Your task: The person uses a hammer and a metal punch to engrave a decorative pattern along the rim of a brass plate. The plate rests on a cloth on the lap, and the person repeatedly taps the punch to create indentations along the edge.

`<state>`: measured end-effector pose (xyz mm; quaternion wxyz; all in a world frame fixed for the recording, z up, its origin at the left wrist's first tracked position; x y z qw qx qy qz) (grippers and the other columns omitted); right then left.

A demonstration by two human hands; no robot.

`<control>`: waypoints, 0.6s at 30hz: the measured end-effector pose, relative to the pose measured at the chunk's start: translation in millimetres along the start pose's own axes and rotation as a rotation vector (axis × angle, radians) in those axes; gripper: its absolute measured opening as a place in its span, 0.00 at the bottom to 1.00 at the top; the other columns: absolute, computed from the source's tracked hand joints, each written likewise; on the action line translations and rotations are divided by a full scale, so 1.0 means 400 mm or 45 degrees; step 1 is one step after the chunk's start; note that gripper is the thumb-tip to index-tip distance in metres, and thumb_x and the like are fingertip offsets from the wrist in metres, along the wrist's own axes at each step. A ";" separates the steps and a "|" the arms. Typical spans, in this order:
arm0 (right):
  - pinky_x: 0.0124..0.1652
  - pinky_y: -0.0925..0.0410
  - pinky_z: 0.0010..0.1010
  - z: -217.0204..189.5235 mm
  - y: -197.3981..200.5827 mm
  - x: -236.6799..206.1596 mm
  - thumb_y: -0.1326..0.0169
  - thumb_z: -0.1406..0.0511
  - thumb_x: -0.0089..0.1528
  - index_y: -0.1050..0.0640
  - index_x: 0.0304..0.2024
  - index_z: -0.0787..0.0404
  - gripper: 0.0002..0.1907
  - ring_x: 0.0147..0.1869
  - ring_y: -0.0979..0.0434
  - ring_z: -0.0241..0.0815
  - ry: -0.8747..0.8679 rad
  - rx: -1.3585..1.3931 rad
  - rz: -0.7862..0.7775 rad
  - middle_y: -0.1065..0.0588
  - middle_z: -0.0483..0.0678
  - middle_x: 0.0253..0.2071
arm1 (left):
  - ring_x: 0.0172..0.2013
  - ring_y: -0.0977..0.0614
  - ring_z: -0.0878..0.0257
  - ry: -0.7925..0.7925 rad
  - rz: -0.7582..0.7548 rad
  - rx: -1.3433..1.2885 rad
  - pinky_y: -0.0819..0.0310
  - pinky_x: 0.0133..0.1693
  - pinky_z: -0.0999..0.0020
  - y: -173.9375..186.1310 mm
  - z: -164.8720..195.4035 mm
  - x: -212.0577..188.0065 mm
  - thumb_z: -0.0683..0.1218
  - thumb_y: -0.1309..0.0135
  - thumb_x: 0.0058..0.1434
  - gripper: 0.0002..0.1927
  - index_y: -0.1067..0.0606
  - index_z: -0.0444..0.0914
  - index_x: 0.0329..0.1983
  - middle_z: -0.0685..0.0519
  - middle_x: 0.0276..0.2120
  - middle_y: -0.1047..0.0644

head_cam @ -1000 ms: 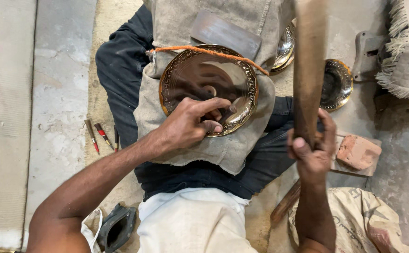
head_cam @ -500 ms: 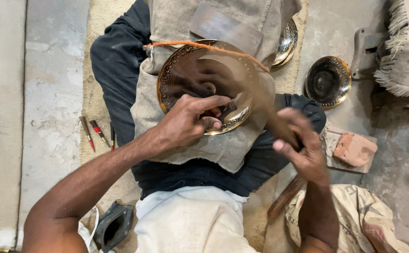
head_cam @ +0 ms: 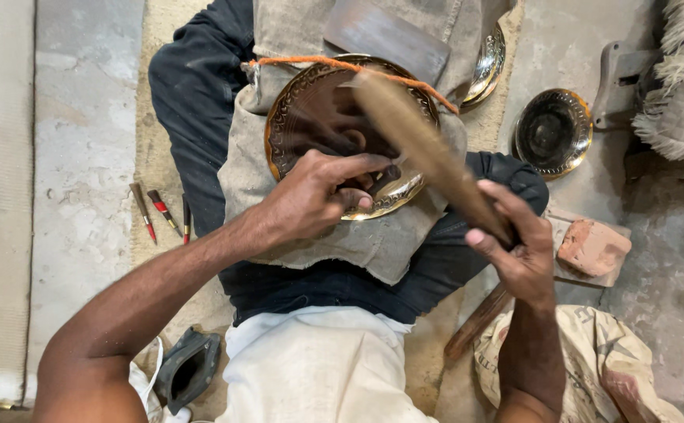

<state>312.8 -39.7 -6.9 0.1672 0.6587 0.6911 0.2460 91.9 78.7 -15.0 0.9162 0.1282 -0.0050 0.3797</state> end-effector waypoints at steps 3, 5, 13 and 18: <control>0.26 0.37 0.18 0.029 0.011 0.007 0.39 0.61 0.67 0.38 0.72 0.52 0.34 0.27 0.30 0.25 -0.154 0.541 0.094 0.23 0.40 0.31 | 0.41 0.12 0.57 0.014 -0.015 0.023 0.17 0.42 0.64 -0.001 -0.001 0.002 0.38 0.37 0.57 0.25 0.25 0.36 0.59 0.44 0.42 0.16; 0.26 0.38 0.23 0.010 -0.004 0.013 0.38 0.62 0.64 0.34 0.71 0.52 0.34 0.24 0.33 0.29 -0.072 0.130 -0.009 0.27 0.42 0.29 | 0.40 0.11 0.57 0.049 -0.034 0.025 0.16 0.42 0.64 -0.002 -0.006 0.002 0.38 0.37 0.58 0.24 0.25 0.36 0.59 0.44 0.41 0.16; 0.26 0.36 0.23 0.040 -0.005 0.001 0.39 0.60 0.64 0.33 0.71 0.54 0.33 0.24 0.33 0.28 -0.084 0.180 -0.023 0.24 0.41 0.30 | 0.43 0.12 0.57 0.032 -0.052 -0.013 0.16 0.45 0.64 -0.004 0.003 0.001 0.37 0.38 0.57 0.25 0.25 0.35 0.59 0.43 0.44 0.16; 0.30 0.36 0.25 0.050 -0.026 -0.009 0.37 0.62 0.62 0.31 0.69 0.56 0.34 0.27 0.31 0.30 -0.132 0.104 -0.145 0.23 0.43 0.32 | 0.43 0.12 0.55 0.022 -0.059 0.030 0.16 0.45 0.62 -0.006 0.002 0.002 0.37 0.37 0.57 0.24 0.24 0.34 0.58 0.42 0.44 0.16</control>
Point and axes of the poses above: each hand's wrist, its own x-axis towards the middle knuckle, its own y-axis out of the back of the hand, z = x × y, the point moved 10 cm from there along x, towards the middle knuckle
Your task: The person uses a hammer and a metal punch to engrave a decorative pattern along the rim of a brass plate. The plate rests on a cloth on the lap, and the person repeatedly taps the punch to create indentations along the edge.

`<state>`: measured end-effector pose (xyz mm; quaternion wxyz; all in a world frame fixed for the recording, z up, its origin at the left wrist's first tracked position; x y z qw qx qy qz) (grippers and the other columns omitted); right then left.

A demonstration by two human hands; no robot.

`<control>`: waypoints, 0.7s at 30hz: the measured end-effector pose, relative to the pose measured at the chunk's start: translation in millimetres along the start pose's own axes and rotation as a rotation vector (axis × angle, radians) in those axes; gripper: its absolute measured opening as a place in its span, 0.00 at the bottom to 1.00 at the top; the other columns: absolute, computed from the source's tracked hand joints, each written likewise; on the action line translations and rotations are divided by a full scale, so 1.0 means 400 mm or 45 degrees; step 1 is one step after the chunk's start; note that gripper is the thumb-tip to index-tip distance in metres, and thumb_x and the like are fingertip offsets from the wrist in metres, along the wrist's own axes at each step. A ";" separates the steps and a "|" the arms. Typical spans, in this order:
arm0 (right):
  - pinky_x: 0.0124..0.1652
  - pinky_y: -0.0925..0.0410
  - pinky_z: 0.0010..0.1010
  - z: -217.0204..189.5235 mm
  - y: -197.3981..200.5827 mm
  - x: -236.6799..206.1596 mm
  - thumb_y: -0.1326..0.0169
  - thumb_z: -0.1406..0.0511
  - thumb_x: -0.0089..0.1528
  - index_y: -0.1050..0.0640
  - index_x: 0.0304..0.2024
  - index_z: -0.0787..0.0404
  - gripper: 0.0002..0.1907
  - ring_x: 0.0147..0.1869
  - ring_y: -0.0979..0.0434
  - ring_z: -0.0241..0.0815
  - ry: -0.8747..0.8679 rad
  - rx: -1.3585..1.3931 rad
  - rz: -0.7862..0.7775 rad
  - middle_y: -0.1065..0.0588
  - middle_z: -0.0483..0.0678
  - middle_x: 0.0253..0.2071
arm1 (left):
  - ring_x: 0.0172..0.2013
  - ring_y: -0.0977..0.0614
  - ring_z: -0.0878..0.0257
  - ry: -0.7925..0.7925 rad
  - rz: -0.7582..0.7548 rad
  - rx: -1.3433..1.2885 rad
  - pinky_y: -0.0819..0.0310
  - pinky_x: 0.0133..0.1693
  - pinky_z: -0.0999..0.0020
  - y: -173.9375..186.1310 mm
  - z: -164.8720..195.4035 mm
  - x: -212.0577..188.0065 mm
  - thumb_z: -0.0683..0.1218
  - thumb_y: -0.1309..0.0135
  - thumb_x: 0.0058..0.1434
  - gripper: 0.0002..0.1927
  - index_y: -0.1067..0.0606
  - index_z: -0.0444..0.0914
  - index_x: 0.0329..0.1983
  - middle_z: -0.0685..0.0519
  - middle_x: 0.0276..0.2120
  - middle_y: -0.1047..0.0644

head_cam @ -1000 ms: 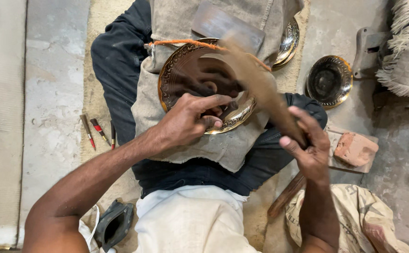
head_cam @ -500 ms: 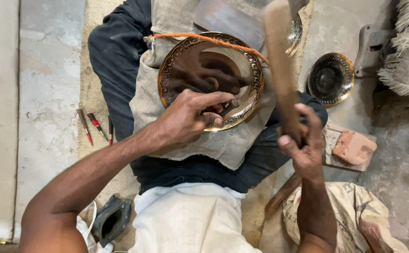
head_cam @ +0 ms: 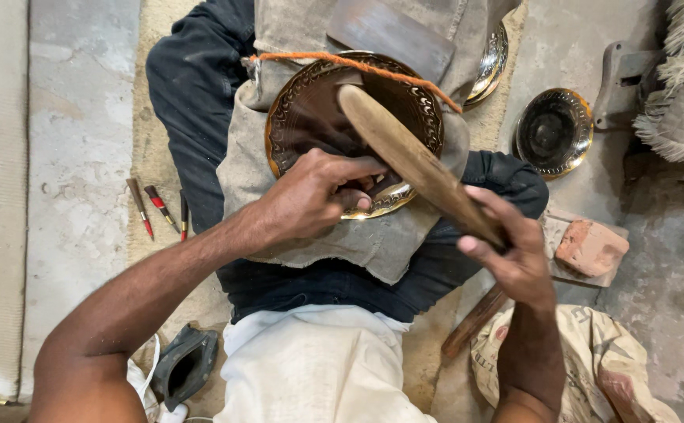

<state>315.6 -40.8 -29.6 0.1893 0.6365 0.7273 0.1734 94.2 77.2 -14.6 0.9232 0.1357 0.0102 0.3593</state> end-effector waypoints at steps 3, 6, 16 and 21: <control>0.46 0.28 0.25 -0.022 0.057 -0.011 0.37 0.63 0.66 0.33 0.71 0.57 0.32 0.47 0.22 0.33 0.071 0.187 0.293 0.20 0.47 0.49 | 0.42 0.12 0.54 0.002 -0.011 -0.021 0.18 0.42 0.61 -0.001 0.000 -0.003 0.37 0.39 0.57 0.24 0.25 0.34 0.59 0.42 0.42 0.16; 0.43 0.31 0.23 -0.030 0.022 -0.007 0.34 0.65 0.60 0.29 0.68 0.60 0.34 0.41 0.23 0.32 0.033 -0.045 0.030 0.20 0.47 0.41 | 0.41 0.13 0.53 0.040 -0.001 0.056 0.19 0.43 0.60 -0.002 -0.003 -0.010 0.36 0.38 0.58 0.22 0.23 0.33 0.57 0.42 0.42 0.16; 0.36 0.27 0.20 -0.102 0.110 0.092 0.33 0.65 0.63 0.27 0.66 0.55 0.30 0.37 0.19 0.31 0.160 0.384 0.398 0.19 0.48 0.41 | 0.43 0.12 0.58 -0.005 0.212 -0.075 0.17 0.42 0.65 0.013 0.000 -0.013 0.39 0.38 0.60 0.24 0.28 0.33 0.60 0.44 0.45 0.16; 0.49 0.30 0.24 -0.150 0.029 0.134 0.36 0.65 0.57 0.27 0.59 0.64 0.28 0.47 0.22 0.37 0.087 0.042 0.001 0.21 0.51 0.45 | 0.41 0.12 0.58 0.039 0.200 -0.027 0.18 0.41 0.63 0.011 -0.005 -0.016 0.39 0.38 0.60 0.23 0.26 0.35 0.59 0.45 0.44 0.16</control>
Point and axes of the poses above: each hand's wrist, its own x-axis towards the middle knuckle, its own y-axis out of the back of the hand, z = x × y, the point moved 10 cm from there along x, towards the middle knuckle
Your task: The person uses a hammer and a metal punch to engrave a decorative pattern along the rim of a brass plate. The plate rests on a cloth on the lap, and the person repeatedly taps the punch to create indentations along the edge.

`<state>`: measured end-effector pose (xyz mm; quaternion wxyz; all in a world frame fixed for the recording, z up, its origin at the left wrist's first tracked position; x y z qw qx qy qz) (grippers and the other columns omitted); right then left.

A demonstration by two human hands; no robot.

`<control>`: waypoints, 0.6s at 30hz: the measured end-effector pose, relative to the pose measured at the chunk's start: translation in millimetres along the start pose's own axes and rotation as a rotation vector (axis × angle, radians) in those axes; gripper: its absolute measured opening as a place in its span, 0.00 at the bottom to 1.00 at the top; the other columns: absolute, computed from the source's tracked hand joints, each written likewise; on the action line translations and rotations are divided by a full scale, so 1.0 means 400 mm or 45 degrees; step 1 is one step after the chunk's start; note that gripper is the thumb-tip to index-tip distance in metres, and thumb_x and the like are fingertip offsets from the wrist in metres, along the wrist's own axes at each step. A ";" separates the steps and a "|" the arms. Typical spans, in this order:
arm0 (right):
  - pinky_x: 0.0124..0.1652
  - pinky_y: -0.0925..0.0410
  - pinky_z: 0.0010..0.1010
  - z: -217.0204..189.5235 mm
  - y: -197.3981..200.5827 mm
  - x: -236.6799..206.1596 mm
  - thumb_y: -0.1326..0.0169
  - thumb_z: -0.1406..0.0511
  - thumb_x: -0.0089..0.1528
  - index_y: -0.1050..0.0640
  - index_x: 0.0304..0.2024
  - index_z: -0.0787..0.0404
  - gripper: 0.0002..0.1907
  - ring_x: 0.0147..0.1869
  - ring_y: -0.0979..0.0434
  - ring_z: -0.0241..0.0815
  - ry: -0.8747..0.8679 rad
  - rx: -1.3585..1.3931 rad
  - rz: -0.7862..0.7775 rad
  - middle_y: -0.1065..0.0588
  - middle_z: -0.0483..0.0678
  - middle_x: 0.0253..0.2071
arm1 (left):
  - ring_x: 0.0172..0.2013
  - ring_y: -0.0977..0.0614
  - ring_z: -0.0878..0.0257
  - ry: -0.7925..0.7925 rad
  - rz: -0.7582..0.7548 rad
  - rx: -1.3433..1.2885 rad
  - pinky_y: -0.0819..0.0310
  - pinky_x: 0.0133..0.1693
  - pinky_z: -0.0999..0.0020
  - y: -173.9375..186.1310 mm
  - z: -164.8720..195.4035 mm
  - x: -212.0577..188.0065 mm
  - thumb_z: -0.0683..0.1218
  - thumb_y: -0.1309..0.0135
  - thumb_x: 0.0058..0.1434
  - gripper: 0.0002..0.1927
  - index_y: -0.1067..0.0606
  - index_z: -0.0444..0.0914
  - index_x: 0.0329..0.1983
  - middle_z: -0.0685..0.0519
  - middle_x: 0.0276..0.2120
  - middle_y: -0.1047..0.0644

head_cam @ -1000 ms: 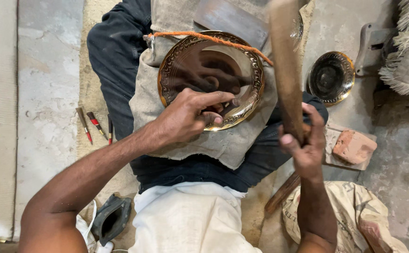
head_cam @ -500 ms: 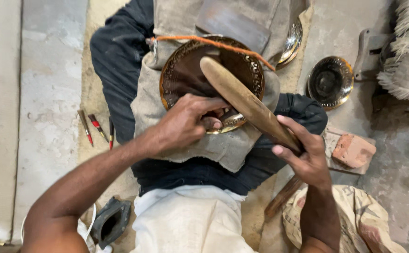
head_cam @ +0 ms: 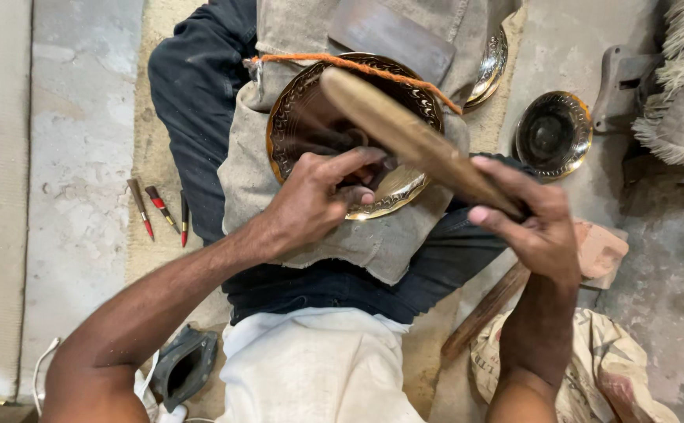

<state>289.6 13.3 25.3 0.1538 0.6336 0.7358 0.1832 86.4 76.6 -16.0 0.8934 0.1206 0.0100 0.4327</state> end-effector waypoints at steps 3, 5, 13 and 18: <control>0.36 0.32 0.17 0.073 0.087 -0.039 0.33 0.64 0.59 0.26 0.65 0.57 0.32 0.35 0.25 0.32 -0.182 0.427 0.477 0.20 0.44 0.36 | 0.41 0.12 0.58 -0.059 0.017 -0.052 0.17 0.41 0.63 0.007 0.012 0.000 0.38 0.38 0.59 0.24 0.27 0.33 0.59 0.44 0.46 0.16; 0.51 0.31 0.24 0.053 0.040 -0.035 0.34 0.68 0.60 0.25 0.61 0.62 0.27 0.49 0.25 0.41 0.026 0.173 0.160 0.23 0.52 0.49 | 0.42 0.12 0.57 -0.056 0.012 -0.011 0.18 0.41 0.63 0.009 0.010 0.003 0.38 0.37 0.59 0.24 0.27 0.33 0.59 0.44 0.45 0.16; 0.39 0.31 0.21 0.125 0.034 -0.078 0.32 0.69 0.60 0.27 0.64 0.57 0.30 0.36 0.25 0.33 -0.169 0.398 0.254 0.21 0.47 0.37 | 0.41 0.11 0.57 -0.069 0.004 -0.029 0.17 0.42 0.63 0.006 0.014 0.003 0.38 0.38 0.60 0.23 0.26 0.34 0.59 0.43 0.43 0.16; 0.31 0.32 0.19 0.101 0.041 -0.082 0.38 0.66 0.66 0.36 0.71 0.52 0.34 0.30 0.27 0.26 -0.063 0.489 0.308 0.23 0.41 0.32 | 0.41 0.11 0.59 -0.043 -0.009 -0.043 0.17 0.40 0.64 0.004 0.006 0.005 0.38 0.39 0.60 0.23 0.26 0.34 0.59 0.44 0.43 0.16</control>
Point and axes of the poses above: each hand's wrist, its own x-axis towards the middle knuckle, its own y-axis out of the back of the hand, z = x × y, the point moved 10 cm from there along x, towards the middle knuckle
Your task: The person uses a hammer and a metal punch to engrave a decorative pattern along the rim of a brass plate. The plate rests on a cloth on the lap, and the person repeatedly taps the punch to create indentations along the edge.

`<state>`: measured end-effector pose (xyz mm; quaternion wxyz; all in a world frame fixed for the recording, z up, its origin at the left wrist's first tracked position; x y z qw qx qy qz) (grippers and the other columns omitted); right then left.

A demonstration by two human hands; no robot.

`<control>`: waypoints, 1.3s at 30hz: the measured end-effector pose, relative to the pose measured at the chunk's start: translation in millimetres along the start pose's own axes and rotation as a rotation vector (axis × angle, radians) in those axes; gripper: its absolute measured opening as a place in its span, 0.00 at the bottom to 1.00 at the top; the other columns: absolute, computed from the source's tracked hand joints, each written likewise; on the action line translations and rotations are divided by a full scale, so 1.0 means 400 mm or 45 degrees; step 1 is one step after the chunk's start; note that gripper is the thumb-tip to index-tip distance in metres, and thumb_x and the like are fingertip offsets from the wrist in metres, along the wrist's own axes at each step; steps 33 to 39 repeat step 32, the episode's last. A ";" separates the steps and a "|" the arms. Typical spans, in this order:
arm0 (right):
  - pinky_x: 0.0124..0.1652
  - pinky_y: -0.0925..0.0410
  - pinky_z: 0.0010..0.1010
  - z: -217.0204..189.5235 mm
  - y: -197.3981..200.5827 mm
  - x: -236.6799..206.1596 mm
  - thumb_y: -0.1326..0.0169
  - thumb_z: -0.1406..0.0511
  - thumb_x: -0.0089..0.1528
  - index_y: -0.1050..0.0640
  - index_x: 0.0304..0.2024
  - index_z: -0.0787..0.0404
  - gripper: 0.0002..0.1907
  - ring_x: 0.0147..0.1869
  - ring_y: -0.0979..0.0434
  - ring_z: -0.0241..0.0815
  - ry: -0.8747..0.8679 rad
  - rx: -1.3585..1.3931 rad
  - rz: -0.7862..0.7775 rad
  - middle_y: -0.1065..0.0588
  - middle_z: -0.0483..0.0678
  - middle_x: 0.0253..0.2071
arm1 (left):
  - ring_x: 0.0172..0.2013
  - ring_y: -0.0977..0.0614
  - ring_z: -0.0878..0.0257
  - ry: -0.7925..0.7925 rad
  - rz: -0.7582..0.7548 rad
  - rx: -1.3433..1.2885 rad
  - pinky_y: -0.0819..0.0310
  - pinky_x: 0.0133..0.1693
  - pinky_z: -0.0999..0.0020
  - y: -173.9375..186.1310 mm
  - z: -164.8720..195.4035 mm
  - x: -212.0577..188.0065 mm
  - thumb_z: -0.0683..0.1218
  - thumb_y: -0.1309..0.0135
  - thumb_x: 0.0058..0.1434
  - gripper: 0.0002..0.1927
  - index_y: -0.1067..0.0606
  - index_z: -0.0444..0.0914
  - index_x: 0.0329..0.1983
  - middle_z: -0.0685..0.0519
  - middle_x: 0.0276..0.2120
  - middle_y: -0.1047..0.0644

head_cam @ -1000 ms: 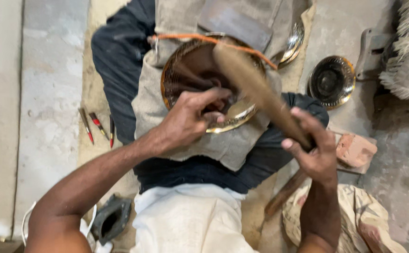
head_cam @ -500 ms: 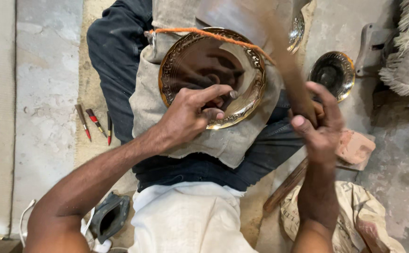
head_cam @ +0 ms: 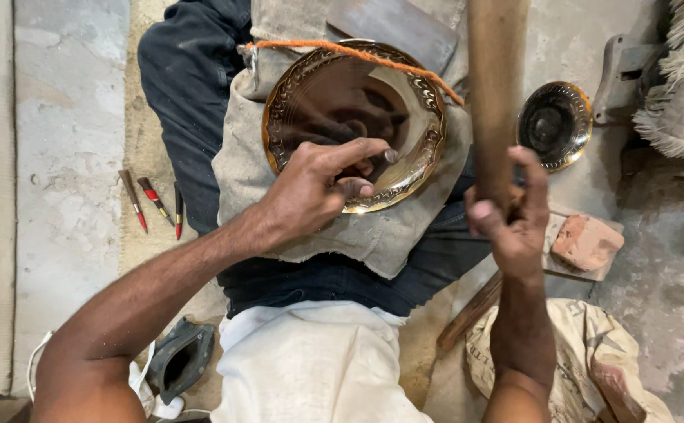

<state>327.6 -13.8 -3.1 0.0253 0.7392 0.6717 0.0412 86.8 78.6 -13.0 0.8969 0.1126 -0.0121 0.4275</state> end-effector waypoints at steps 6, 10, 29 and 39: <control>0.26 0.34 0.23 0.056 0.007 -0.006 0.38 0.62 0.66 0.35 0.70 0.50 0.31 0.23 0.31 0.24 0.031 -0.145 -0.041 0.22 0.42 0.30 | 0.41 0.12 0.59 -0.015 -0.010 0.019 0.16 0.40 0.65 -0.006 -0.004 0.001 0.39 0.40 0.61 0.22 0.25 0.34 0.59 0.45 0.43 0.15; 0.29 0.35 0.21 0.024 0.006 -0.025 0.36 0.64 0.64 0.31 0.71 0.50 0.33 0.28 0.30 0.29 0.083 -0.357 -0.199 0.23 0.46 0.32 | 0.41 0.12 0.58 -0.040 -0.019 0.033 0.17 0.41 0.65 -0.007 -0.003 -0.003 0.40 0.38 0.61 0.22 0.26 0.34 0.59 0.44 0.43 0.16; 0.54 0.29 0.23 0.049 0.031 -0.051 0.36 0.69 0.63 0.31 0.69 0.60 0.32 0.52 0.22 0.39 0.069 -0.411 -0.075 0.23 0.50 0.53 | 0.45 0.12 0.56 -0.033 -0.033 0.033 0.17 0.45 0.63 -0.005 -0.003 -0.002 0.39 0.38 0.61 0.22 0.25 0.35 0.59 0.43 0.45 0.17; 0.42 0.31 0.26 0.157 0.082 -0.082 0.36 0.65 0.61 0.39 0.76 0.55 0.43 0.40 0.25 0.47 -0.300 -0.313 0.068 0.23 0.62 0.48 | 0.45 0.12 0.54 -0.032 -0.020 0.029 0.17 0.46 0.62 -0.010 -0.017 -0.002 0.37 0.40 0.58 0.24 0.26 0.36 0.60 0.43 0.48 0.17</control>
Point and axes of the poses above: each hand's wrist, its own x-axis towards the middle knuckle, its own y-axis out of the back of the hand, z = x × y, the point moved 10 cm from there along x, towards the middle knuckle
